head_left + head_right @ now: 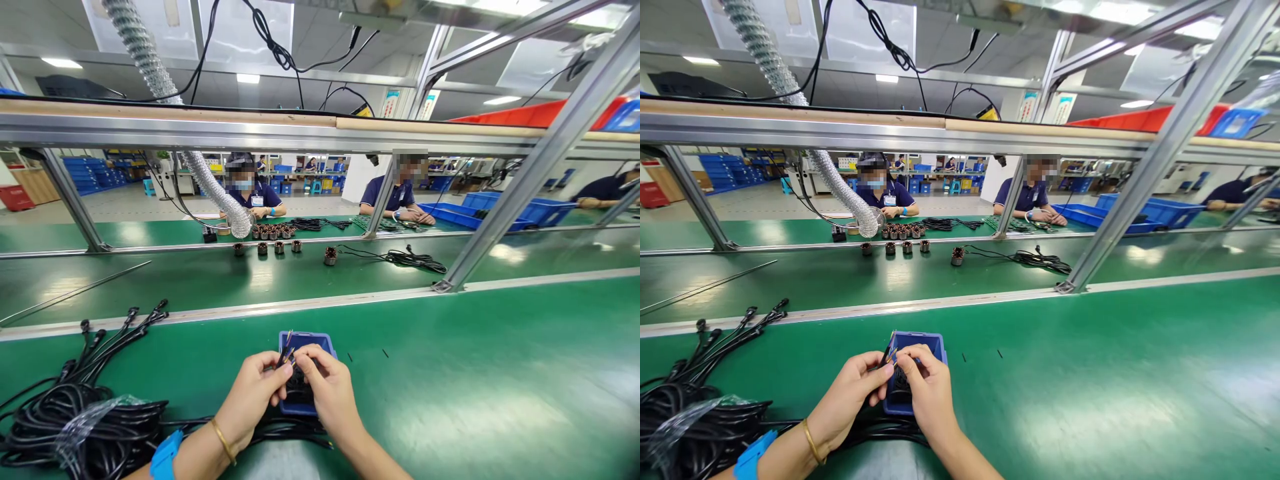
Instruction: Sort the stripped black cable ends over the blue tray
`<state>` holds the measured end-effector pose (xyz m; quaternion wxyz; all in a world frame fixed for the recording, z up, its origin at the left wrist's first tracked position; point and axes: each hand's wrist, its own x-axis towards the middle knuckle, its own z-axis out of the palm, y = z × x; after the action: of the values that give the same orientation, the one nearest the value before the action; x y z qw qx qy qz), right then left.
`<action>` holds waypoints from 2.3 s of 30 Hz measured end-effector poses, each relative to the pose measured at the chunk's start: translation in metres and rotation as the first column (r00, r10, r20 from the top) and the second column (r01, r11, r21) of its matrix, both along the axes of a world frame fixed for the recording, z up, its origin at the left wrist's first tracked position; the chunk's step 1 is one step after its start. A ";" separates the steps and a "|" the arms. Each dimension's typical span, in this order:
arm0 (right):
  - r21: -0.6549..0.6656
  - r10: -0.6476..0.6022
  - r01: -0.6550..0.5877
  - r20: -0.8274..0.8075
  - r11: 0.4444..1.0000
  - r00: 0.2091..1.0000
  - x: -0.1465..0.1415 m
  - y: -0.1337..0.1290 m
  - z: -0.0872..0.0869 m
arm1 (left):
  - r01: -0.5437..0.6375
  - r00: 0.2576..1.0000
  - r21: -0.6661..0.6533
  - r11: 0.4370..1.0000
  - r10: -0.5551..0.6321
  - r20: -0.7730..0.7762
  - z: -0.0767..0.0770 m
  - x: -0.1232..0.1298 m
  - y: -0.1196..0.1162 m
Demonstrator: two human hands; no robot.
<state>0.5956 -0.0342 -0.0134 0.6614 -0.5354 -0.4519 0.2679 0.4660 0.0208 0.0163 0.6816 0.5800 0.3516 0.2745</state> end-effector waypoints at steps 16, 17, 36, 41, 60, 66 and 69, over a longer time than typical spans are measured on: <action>0.011 -0.078 0.078 -0.011 0.997 0.997 0.000 0.000 -0.007 | 0.009 0.996 -0.093 0.996 -0.001 0.088 0.006 0.001 -0.002; 0.007 -0.084 0.084 -0.016 0.996 0.996 0.000 0.000 -0.008 | 0.010 0.996 -0.098 0.995 -0.001 0.091 0.006 0.001 -0.003; -0.057 -0.036 0.028 -0.133 0.998 0.990 0.001 0.002 -0.017 | 0.002 0.997 -0.101 0.995 0.006 0.079 0.007 0.001 -0.004; -0.051 -0.029 0.028 -0.018 0.998 0.999 0.004 0.000 -0.011 | -0.018 0.997 -0.107 0.994 0.026 0.069 0.005 0.001 -0.003; 0.146 -0.016 -0.074 0.535 0.987 0.844 0.021 0.004 0.000 | -0.112 0.987 -0.053 0.992 0.117 0.106 -0.009 0.005 0.005; 0.166 -0.068 -0.033 0.567 0.986 0.821 0.029 0.004 0.000 | -0.095 0.991 -0.063 0.993 0.100 0.083 -0.008 0.004 0.006; 0.071 -0.121 0.102 0.364 0.992 0.924 0.033 0.004 0.002 | -0.051 0.997 -0.055 0.997 0.054 0.048 -0.006 0.003 0.005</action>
<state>0.6285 -0.0302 -0.0112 0.5928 -0.5837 -0.5431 0.1135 0.4691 0.0253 0.0105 0.6981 0.5451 0.3568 0.2970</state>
